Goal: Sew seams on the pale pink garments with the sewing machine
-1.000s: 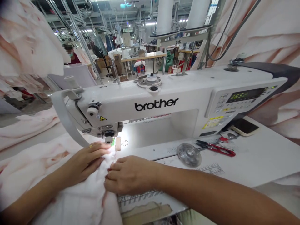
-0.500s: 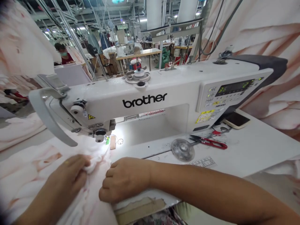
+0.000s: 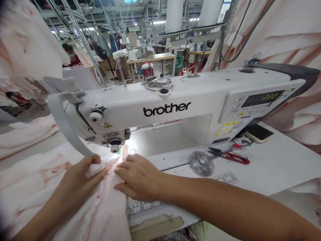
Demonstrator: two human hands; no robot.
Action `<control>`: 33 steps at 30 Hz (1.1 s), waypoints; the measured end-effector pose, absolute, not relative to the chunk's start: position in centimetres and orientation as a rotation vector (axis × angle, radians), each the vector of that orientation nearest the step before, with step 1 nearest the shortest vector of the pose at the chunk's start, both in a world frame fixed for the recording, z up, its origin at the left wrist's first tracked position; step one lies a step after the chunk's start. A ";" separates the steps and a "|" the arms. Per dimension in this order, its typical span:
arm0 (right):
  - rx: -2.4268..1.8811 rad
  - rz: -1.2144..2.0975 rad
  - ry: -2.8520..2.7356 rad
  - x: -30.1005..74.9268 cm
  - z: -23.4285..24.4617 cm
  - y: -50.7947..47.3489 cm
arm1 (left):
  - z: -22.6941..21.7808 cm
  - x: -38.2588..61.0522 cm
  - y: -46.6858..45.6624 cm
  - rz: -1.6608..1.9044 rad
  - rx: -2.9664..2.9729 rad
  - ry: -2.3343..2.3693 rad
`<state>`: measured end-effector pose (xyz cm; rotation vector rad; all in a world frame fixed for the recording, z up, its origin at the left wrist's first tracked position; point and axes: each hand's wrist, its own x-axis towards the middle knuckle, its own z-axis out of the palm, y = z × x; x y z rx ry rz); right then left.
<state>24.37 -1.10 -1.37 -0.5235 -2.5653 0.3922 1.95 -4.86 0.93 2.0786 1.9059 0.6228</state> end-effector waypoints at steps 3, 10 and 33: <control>-0.497 0.427 -2.663 24.3 -1.2 -0.9 | 0.9 1.7 -5.0 0.720 2.193 1.846; -0.320 0.316 -2.812 24.8 -0.4 0.2 | 0.7 1.5 -5.4 0.687 2.646 1.388; -0.247 0.015 -2.796 25.3 -0.7 0.2 | -0.7 1.4 -2.3 0.639 2.866 1.205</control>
